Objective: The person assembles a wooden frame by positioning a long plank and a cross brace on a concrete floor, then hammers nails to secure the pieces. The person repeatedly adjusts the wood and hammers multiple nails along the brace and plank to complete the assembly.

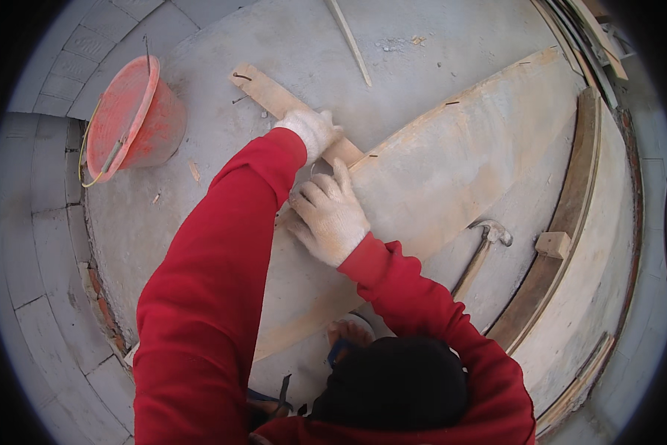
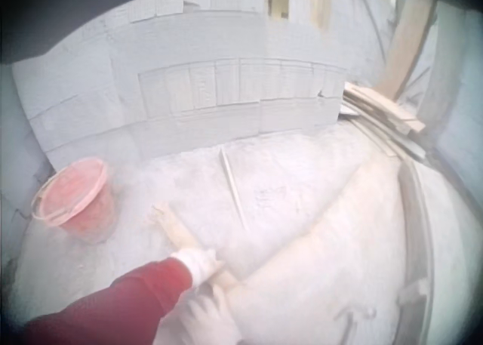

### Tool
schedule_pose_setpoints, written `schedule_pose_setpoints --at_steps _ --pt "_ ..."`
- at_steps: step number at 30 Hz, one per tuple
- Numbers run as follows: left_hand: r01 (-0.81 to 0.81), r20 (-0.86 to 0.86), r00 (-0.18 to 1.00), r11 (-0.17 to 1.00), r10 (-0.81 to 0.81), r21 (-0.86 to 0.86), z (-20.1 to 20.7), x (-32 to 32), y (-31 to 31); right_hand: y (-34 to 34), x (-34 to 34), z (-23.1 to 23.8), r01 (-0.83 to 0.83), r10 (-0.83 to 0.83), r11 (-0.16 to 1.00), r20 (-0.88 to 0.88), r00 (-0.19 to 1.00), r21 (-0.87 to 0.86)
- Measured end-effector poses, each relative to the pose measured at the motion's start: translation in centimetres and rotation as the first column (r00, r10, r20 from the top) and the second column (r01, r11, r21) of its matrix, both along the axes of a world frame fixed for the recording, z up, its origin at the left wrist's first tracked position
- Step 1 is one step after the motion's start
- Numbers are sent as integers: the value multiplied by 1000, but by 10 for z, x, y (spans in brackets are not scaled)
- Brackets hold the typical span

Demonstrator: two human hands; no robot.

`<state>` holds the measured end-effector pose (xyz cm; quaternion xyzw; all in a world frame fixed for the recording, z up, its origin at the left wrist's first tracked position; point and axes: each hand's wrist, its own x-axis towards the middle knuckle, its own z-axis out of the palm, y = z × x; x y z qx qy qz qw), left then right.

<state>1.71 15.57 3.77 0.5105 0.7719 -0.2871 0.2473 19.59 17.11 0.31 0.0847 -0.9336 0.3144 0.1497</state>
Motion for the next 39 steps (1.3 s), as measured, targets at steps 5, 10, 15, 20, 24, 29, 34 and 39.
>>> schedule_pose_setpoints --at_steps 5,10,15,20,24,29,34,39 --pt "20 19 1000 1000 -19 -15 0 -3 3 2 -9 -21 35 -37 999 77 996 24" --pt "104 44 994 995 -104 -8 -8 -4 -17 -4 -6 -3 23 -24 1000 99 995 4" --pt "81 61 995 997 -80 -9 -8 -3 -26 -4 -5 -8 34 -35 999 63 997 14" --pt "12 -2 1000 983 -12 181 -23 2 -44 -6 25 1 25 -15 991 73 997 -129" --pt "-280 27 950 815 310 508 -10 40 -77 66 127 -9 611 -616 783 12 787 120" --pt "-750 260 632 493 730 440 -8 94 -112 112 216 -24 810 -907 316 407 105 494" --pt "-904 400 398 280 826 323 -33 109 -96 156 241 -61 833 -886 329 451 110 444" --pt "-923 423 373 284 826 259 -51 98 -95 134 227 -25 980 -800 193 571 187 -49"
